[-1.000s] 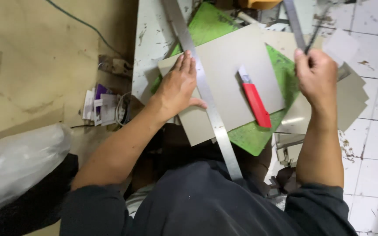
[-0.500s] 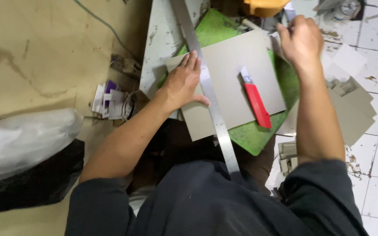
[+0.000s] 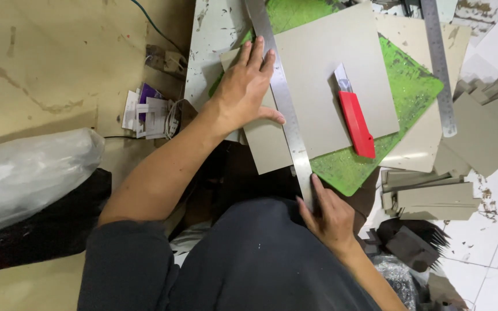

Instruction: Cutting and folding grey board pieces using a utility knife and a metal ruler on a cutting mat

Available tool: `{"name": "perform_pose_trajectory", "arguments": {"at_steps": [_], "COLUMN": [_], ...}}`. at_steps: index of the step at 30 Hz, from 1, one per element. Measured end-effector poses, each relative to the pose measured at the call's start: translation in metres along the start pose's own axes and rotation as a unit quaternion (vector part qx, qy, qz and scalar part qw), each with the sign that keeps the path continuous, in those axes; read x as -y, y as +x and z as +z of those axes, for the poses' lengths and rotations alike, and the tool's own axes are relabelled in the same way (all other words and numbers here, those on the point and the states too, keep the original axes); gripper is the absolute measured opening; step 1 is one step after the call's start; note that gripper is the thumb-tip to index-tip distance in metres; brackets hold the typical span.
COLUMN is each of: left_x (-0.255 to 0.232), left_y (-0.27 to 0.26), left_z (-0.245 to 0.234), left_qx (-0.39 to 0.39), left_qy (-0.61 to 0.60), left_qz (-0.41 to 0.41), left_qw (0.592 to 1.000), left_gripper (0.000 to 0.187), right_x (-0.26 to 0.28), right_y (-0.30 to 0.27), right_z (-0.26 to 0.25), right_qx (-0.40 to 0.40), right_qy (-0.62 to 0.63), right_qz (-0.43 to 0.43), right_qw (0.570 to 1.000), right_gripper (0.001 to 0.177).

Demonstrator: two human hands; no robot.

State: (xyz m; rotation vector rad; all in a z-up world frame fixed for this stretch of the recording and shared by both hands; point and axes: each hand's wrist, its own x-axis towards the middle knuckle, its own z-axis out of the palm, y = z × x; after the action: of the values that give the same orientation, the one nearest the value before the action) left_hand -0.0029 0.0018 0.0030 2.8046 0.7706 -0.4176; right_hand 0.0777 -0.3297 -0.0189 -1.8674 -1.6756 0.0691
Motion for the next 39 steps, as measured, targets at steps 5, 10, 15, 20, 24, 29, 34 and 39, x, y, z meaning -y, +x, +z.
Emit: {"name": "perform_pose_trajectory", "arguments": {"at_steps": [5, 10, 15, 20, 24, 29, 34, 39], "left_x": [-0.004, -0.004, -0.006, 0.0, 0.002, 0.0, 0.002, 0.001], "left_y": [-0.002, 0.002, 0.002, 0.007, 0.009, 0.009, 0.009, 0.011], "left_z": [-0.01, -0.006, -0.01, 0.006, 0.012, 0.008, 0.013, 0.013], "left_qx": [0.015, 0.017, 0.024, -0.007, -0.028, -0.018, -0.064, -0.048], "left_qy": [-0.004, 0.014, 0.013, 0.024, 0.045, 0.066, 0.058, 0.063], "left_qz": [-0.014, -0.017, -0.026, -0.006, 0.007, 0.008, 0.016, 0.006], "left_qw": [1.0, 1.0, 0.999, 1.0, 0.999, 0.998, 0.996, 0.997], "left_gripper": [0.153, 0.155, 0.155, 0.161, 0.163, 0.162, 0.163, 0.164], "right_x": [-0.002, -0.01, -0.011, -0.012, -0.013, -0.013, -0.012, -0.012], "right_y": [-0.001, 0.002, 0.011, 0.012, 0.012, 0.014, 0.018, 0.019], "right_z": [0.006, 0.006, 0.004, 0.004, 0.005, 0.003, -0.001, -0.003], "right_qx": [-0.02, -0.027, -0.018, -0.015, -0.006, 0.002, 0.026, 0.021], "right_qy": [0.056, 0.08, 0.076, 0.083, 0.091, 0.085, 0.103, 0.121], "right_qz": [0.02, 0.015, 0.033, 0.046, 0.059, 0.059, 0.084, 0.065], "right_qw": [0.998, 0.996, 0.996, 0.995, 0.994, 0.995, 0.991, 0.99], "right_gripper": [0.054, 0.055, 0.055, 0.056, 0.059, 0.059, 0.06, 0.061]}}
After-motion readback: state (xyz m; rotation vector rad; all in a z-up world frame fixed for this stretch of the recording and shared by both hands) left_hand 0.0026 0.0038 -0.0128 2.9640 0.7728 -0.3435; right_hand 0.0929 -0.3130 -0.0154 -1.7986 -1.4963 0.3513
